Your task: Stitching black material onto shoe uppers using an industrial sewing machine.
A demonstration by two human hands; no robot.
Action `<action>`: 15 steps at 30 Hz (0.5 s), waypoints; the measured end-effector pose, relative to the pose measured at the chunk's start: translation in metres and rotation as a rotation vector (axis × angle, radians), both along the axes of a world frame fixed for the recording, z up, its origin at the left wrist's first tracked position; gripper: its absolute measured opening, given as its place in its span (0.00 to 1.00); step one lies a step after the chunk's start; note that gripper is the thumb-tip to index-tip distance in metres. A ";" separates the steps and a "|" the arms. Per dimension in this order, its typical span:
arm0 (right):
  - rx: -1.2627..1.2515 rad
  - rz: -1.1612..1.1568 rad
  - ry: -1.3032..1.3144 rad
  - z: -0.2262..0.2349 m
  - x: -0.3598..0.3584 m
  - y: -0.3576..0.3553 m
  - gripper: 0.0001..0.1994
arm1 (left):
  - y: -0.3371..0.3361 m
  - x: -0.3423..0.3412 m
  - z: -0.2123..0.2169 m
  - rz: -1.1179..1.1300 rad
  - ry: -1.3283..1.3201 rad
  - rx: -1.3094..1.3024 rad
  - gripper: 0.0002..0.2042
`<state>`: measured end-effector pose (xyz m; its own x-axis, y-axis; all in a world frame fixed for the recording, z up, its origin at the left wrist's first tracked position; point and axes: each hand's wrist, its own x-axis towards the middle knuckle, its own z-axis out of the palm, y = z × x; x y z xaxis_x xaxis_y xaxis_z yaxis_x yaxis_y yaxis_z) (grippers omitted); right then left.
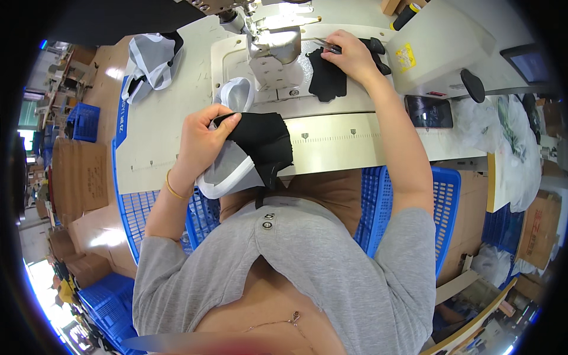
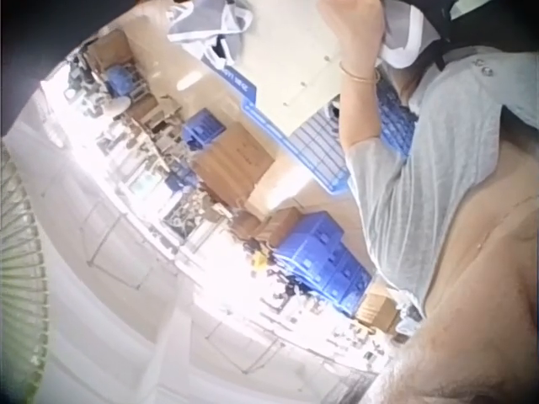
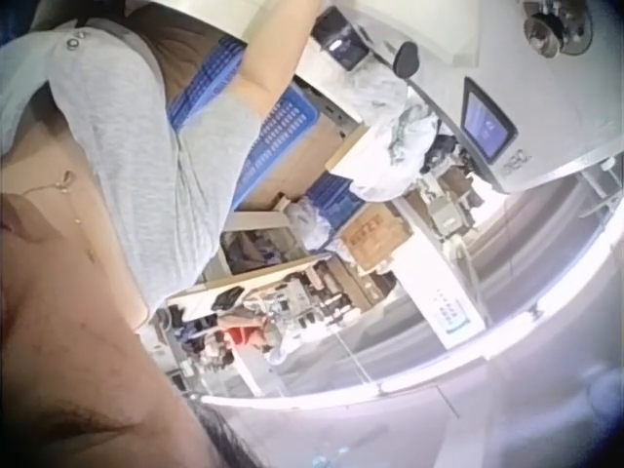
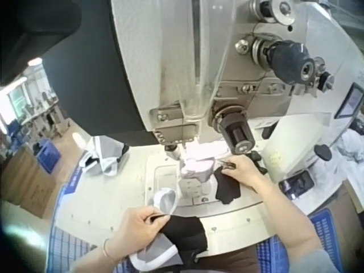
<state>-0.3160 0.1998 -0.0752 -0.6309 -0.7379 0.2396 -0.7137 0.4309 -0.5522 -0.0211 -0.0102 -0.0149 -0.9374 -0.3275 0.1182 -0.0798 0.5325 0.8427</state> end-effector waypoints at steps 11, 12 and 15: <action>-0.136 0.018 0.095 -0.013 -0.004 -0.004 0.13 | 0.000 0.002 0.000 -0.004 0.018 0.029 0.08; -0.135 0.021 0.094 -0.013 -0.003 -0.004 0.13 | 0.000 0.002 -0.001 -0.001 0.017 0.030 0.08; -0.134 -0.017 0.051 -0.008 0.004 0.000 0.13 | -0.003 0.002 -0.003 -0.012 0.034 0.016 0.08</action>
